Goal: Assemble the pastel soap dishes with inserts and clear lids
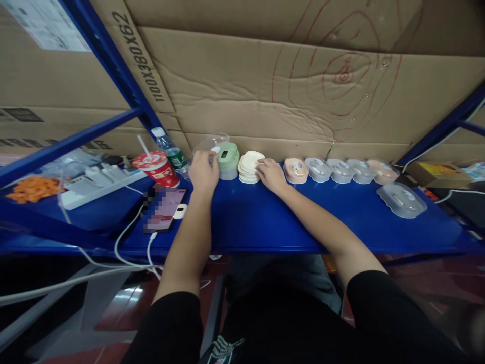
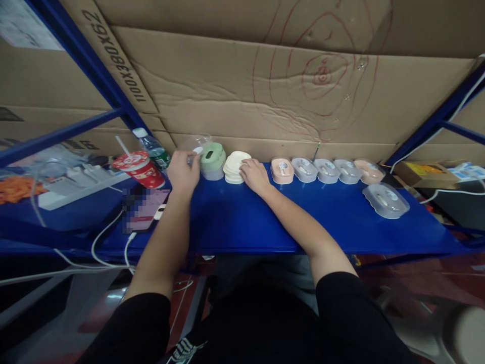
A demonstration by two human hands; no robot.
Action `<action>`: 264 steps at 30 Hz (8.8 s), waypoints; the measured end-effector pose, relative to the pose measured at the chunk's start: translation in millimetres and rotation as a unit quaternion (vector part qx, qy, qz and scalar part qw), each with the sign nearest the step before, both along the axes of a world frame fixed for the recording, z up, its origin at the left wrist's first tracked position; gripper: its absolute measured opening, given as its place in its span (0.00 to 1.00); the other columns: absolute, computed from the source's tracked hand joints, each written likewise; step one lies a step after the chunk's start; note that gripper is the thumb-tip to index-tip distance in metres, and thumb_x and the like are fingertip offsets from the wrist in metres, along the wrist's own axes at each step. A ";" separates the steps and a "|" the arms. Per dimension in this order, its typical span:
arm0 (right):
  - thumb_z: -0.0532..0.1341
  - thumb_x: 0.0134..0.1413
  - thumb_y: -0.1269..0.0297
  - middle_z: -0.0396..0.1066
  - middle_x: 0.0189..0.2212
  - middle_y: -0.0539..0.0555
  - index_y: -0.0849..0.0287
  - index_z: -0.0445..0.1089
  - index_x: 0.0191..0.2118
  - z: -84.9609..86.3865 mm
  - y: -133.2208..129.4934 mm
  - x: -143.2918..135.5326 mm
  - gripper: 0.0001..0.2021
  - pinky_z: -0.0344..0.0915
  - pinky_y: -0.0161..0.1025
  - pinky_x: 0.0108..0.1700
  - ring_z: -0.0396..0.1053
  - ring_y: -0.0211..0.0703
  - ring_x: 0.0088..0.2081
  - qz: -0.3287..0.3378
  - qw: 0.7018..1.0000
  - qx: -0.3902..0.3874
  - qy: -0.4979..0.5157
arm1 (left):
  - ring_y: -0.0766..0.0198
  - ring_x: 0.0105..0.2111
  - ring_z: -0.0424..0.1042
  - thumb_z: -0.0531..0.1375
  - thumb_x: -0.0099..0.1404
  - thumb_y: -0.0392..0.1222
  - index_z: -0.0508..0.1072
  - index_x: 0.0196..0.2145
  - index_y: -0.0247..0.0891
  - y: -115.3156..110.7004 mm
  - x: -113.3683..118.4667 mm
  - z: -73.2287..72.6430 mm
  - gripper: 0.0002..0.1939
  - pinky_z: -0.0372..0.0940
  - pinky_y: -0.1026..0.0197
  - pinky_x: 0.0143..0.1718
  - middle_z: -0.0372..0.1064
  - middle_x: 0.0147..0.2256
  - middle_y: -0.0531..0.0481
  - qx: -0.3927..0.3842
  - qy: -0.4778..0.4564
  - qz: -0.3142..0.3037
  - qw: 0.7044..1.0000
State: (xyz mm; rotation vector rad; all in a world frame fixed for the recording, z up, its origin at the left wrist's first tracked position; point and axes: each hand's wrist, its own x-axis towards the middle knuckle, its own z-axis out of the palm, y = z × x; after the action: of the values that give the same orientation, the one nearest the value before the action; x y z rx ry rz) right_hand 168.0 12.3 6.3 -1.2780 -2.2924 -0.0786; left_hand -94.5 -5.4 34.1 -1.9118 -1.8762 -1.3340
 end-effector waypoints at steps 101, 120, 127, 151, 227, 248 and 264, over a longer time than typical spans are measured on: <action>0.64 0.67 0.44 0.82 0.37 0.56 0.58 0.82 0.46 13.0 -76.9 96.3 0.21 0.73 0.45 0.43 0.77 0.48 0.37 0.012 0.972 -0.089 0.219 | 0.54 0.35 0.78 0.55 0.76 0.56 0.78 0.65 0.39 -38.9 84.2 -6.6 0.29 0.68 0.56 0.38 0.81 0.34 0.46 -0.145 0.102 -0.296 0.939; 0.65 0.70 0.55 0.83 0.51 0.59 0.57 0.81 0.56 -9.8 -61.9 97.0 0.16 0.72 0.45 0.51 0.80 0.54 0.50 -0.001 0.973 -0.230 0.024 | 0.43 0.53 0.81 0.55 0.79 0.53 0.67 0.73 0.41 -24.8 80.2 -11.0 0.30 0.70 0.50 0.53 0.84 0.48 0.41 -0.241 0.154 -0.108 0.952; 0.65 0.70 0.53 0.83 0.50 0.58 0.56 0.80 0.58 -9.1 -63.7 95.6 0.18 0.72 0.43 0.49 0.80 0.52 0.49 -0.022 0.975 -0.220 0.006 | 0.44 0.53 0.81 0.59 0.77 0.45 0.77 0.59 0.40 -7.2 73.4 -24.7 0.18 0.70 0.49 0.54 0.85 0.41 0.43 -0.240 0.073 -0.136 0.958; 0.63 0.67 0.43 0.79 0.51 0.61 0.55 0.59 0.74 -2.2 -72.0 95.5 0.37 0.77 0.53 0.44 0.75 0.48 0.31 -0.054 0.972 -0.007 0.228 | 0.68 0.23 0.71 0.70 0.68 0.52 0.75 0.46 0.40 -22.4 80.6 -34.2 0.17 0.66 0.64 0.31 0.72 0.24 0.58 0.049 -0.040 -0.314 0.947; 0.54 0.78 0.47 0.80 0.59 0.59 0.55 0.76 0.62 8.2 -77.8 92.2 0.23 0.71 0.48 0.57 0.78 0.56 0.57 0.014 0.976 -0.216 0.007 | 0.52 0.34 0.77 0.57 0.73 0.66 0.80 0.50 0.40 -29.5 80.5 -17.5 0.27 0.63 0.55 0.36 0.78 0.32 0.46 -0.302 0.130 -0.315 0.891; 0.65 0.65 0.37 0.58 0.76 0.71 0.65 0.59 0.77 2.9 -84.2 82.4 0.46 0.57 0.63 0.75 0.58 0.69 0.75 0.116 0.980 -0.157 -0.030 | 0.47 0.46 0.79 0.41 0.78 0.64 0.77 0.41 0.38 -22.0 81.7 -28.3 0.33 0.70 0.51 0.47 0.81 0.44 0.37 -0.302 0.164 -0.307 0.887; 0.69 0.62 0.62 0.82 0.54 0.63 0.58 0.81 0.52 38.1 -102.2 133.3 0.14 0.68 0.58 0.62 0.76 0.66 0.59 -0.085 0.969 -0.142 -0.181 | 0.62 0.29 0.78 0.58 0.75 0.62 0.68 0.69 0.36 -25.2 90.1 -35.1 0.36 0.72 0.57 0.38 0.83 0.50 0.40 -0.356 -0.038 -0.416 0.836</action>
State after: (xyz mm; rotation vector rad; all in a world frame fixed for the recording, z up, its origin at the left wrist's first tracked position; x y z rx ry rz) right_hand 301.3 -89.9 44.4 -1.7293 -2.5614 -0.0476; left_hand -4.4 -30.6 -1.0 -3.3786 -1.7644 -0.8596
